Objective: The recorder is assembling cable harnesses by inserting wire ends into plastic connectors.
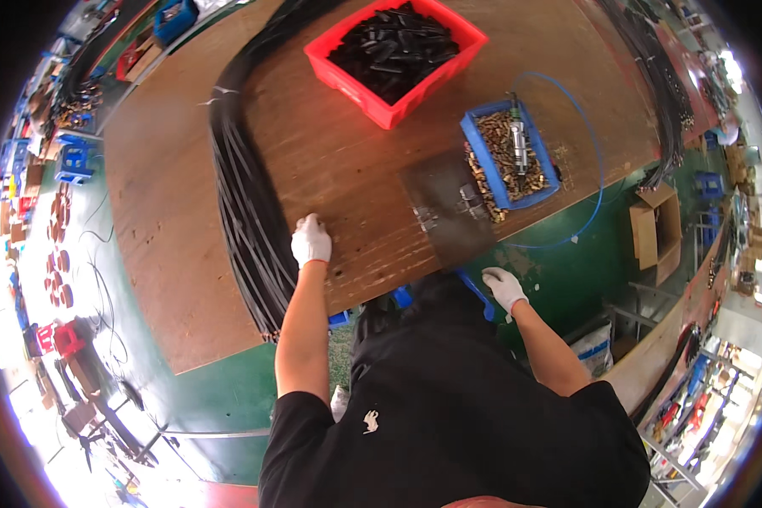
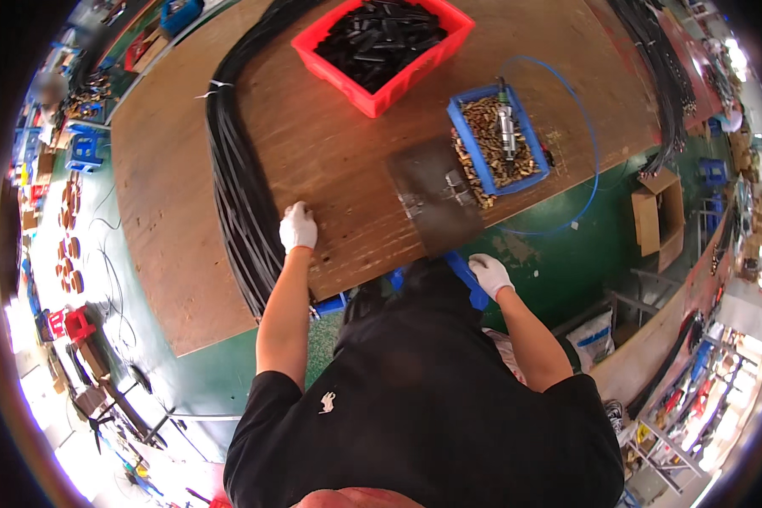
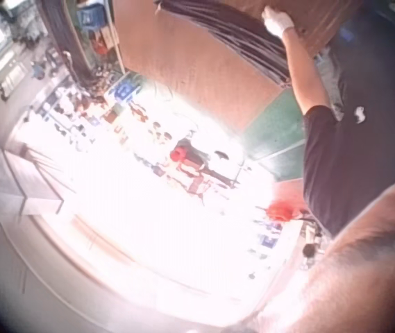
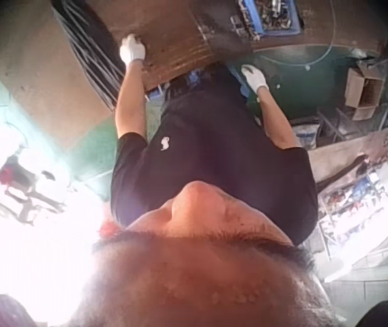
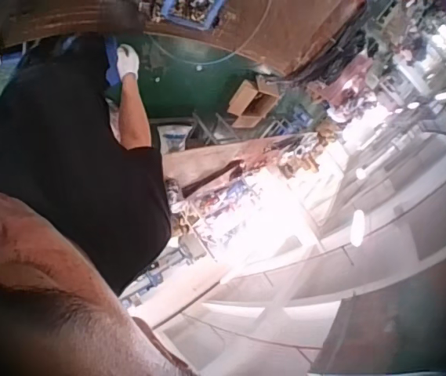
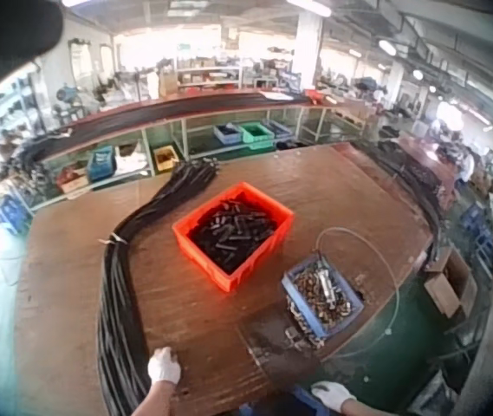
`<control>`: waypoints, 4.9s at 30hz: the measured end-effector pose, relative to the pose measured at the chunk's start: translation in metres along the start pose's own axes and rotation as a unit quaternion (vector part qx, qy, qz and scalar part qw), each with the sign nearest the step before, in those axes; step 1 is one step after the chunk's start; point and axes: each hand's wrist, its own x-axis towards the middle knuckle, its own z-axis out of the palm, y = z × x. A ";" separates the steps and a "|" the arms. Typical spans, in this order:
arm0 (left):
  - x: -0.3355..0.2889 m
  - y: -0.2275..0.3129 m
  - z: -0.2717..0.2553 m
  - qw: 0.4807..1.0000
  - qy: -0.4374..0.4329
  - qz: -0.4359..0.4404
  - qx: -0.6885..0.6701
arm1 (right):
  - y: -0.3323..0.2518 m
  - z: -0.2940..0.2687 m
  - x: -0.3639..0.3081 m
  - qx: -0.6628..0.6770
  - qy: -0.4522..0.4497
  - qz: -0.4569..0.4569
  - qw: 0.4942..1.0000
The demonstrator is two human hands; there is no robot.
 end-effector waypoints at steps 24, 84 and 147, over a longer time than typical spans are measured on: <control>-0.095 0.211 -0.160 0.176 -0.375 0.026 -0.910 | 0.016 -0.026 0.018 0.051 -0.032 0.051 0.997; -0.332 -0.026 -0.017 0.910 -0.067 -0.342 -0.227 | -0.390 0.007 0.308 -0.466 0.109 -0.628 0.613; -0.044 0.028 0.006 0.972 0.169 -0.135 0.090 | -0.417 0.040 0.300 -0.497 0.074 -0.634 0.588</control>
